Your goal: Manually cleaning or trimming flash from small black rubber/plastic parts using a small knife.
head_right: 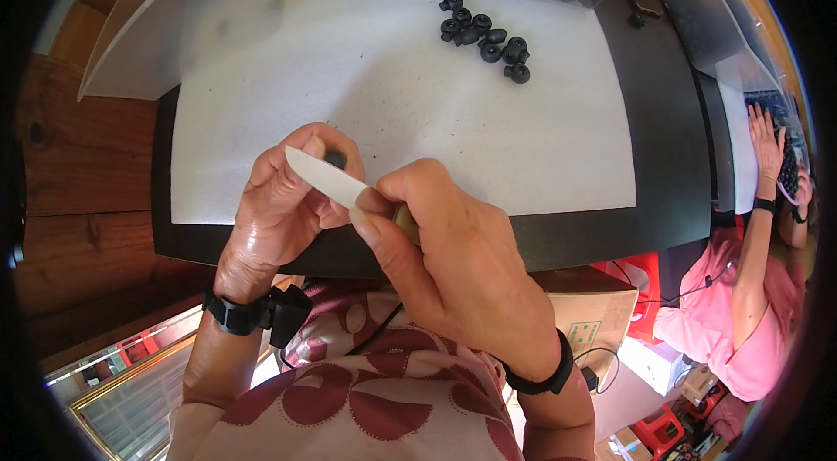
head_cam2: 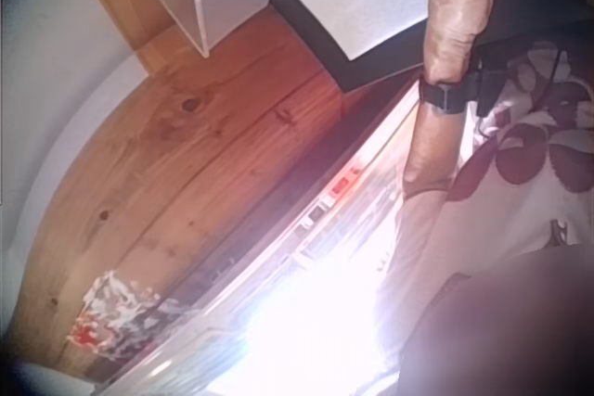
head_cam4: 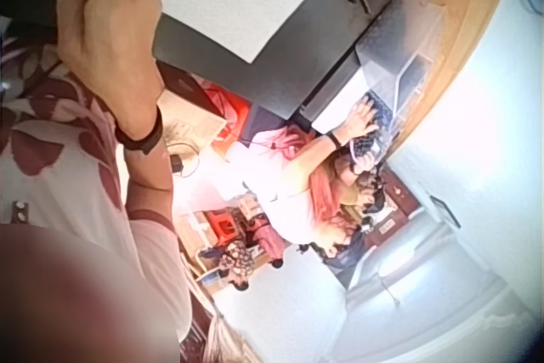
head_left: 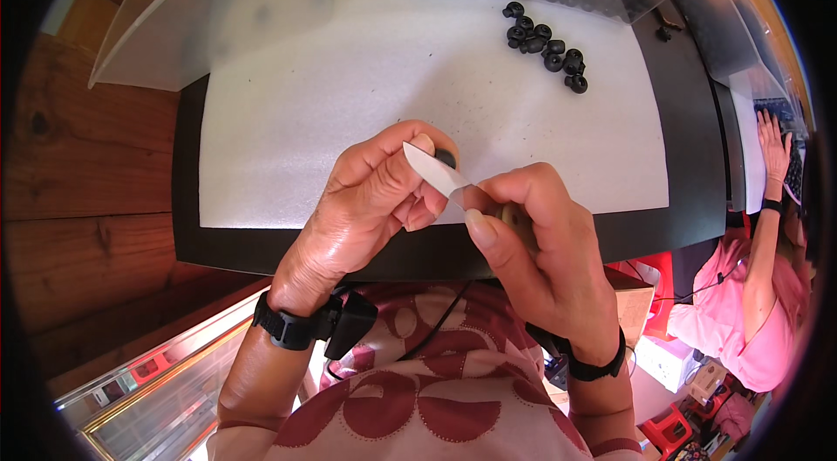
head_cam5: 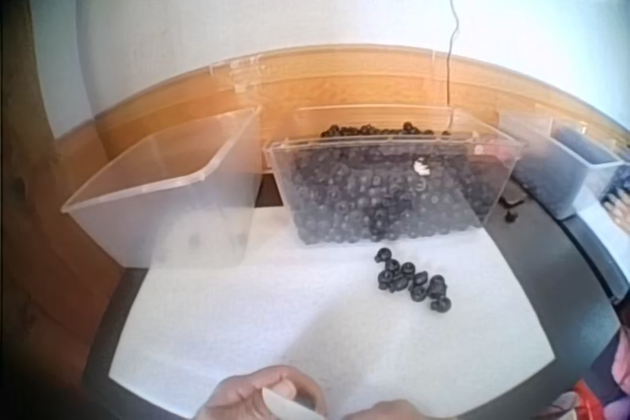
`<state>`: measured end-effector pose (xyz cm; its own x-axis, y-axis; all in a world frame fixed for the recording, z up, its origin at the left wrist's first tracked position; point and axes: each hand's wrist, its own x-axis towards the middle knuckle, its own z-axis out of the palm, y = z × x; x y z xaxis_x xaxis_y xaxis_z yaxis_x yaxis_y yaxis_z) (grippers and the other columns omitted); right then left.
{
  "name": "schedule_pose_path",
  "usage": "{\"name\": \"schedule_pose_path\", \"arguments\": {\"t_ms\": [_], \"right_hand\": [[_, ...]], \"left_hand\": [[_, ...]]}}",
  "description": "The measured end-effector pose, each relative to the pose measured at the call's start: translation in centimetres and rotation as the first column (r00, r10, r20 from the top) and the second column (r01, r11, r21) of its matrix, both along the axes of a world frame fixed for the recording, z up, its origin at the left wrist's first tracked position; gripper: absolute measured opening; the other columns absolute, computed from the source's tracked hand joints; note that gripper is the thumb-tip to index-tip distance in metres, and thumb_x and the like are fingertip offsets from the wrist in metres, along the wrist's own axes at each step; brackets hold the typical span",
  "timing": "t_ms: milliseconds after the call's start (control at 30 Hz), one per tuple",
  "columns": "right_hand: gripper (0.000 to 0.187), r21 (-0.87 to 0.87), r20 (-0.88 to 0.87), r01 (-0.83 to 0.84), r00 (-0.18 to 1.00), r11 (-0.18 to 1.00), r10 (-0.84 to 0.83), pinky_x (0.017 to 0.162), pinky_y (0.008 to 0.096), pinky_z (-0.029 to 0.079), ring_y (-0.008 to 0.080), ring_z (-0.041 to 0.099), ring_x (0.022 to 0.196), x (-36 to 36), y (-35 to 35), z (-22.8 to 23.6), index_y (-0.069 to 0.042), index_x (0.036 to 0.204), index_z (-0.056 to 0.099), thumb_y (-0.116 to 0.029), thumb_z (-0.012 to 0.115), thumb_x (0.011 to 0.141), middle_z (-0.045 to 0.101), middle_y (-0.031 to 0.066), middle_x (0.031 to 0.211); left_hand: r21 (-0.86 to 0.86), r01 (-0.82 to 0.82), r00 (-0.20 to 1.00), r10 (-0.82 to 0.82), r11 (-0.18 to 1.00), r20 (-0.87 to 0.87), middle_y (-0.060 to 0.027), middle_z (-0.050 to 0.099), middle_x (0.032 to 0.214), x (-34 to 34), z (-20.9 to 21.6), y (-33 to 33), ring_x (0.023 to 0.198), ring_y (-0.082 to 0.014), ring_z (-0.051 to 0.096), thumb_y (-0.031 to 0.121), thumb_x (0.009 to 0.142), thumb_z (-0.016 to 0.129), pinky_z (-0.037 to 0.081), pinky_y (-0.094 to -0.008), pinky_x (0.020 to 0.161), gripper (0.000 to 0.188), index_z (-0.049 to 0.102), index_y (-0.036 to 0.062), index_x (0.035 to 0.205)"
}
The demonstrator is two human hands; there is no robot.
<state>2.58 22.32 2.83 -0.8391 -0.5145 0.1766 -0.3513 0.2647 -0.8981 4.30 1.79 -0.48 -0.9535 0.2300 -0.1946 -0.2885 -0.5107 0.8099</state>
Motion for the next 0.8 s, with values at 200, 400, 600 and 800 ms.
{"name": "schedule_pose_path", "arguments": {"t_ms": [200,400,600,800], "right_hand": [[0.017,-0.013,0.055,-0.009,0.998,1.0,0.01,0.06,0.0367,0.05,0.0334,0.063,0.065,-0.2,-0.2,0.0,-0.003,0.104,0.05,-0.007,0.065,0.097,0.066,0.0139,0.084],[0.016,0.009,-0.061,0.065,0.996,0.998,-0.065,0.059,0.0349,0.048,0.0315,0.062,0.064,-0.9,-0.7,-0.3,-0.002,0.103,0.05,-0.011,0.063,0.099,0.063,0.0143,0.078],[0.02,-0.131,-0.006,0.145,0.989,0.981,-0.147,0.055,0.0276,0.04,0.0106,0.047,0.06,-1.5,0.0,-1.4,0.0,0.105,0.053,-0.017,0.062,0.102,0.057,0.0053,0.073],[0.02,-0.208,0.169,0.125,0.982,0.97,-0.09,0.058,0.0255,0.041,0.0079,0.049,0.064,-1.3,-0.7,-1.3,0.0,0.105,0.054,-0.018,0.062,0.103,0.06,0.0039,0.076]], "left_hand": [[-0.012,-0.024,0.999,0.024,1.0,-0.036,-0.0006,0.058,0.083,0.2,-0.3,0.1,0.072,-0.0072,0.049,0.042,0.105,0.055,0.041,-0.0221,0.064,0.044,0.059,0.0008,0.119],[-0.251,-0.077,0.996,0.064,0.965,-0.06,0.0005,0.057,0.084,0.6,1.0,1.4,0.071,-0.0064,0.047,0.04,0.106,0.055,0.039,-0.0213,0.062,0.04,0.064,0.0019,0.112],[-0.078,-0.049,0.999,0.049,0.996,-0.004,-0.0023,0.057,0.087,0.3,1.0,0.8,0.072,-0.0084,0.047,0.04,0.105,0.056,0.038,-0.022,0.061,0.039,0.06,0.0012,0.103],[-0.034,-0.011,1.0,0.01,0.999,-0.024,-0.0007,0.057,0.089,0.3,0.9,0.4,0.075,-0.0075,0.048,0.04,0.106,0.054,0.039,-0.0217,0.064,0.04,0.062,0.0011,0.104]]}}
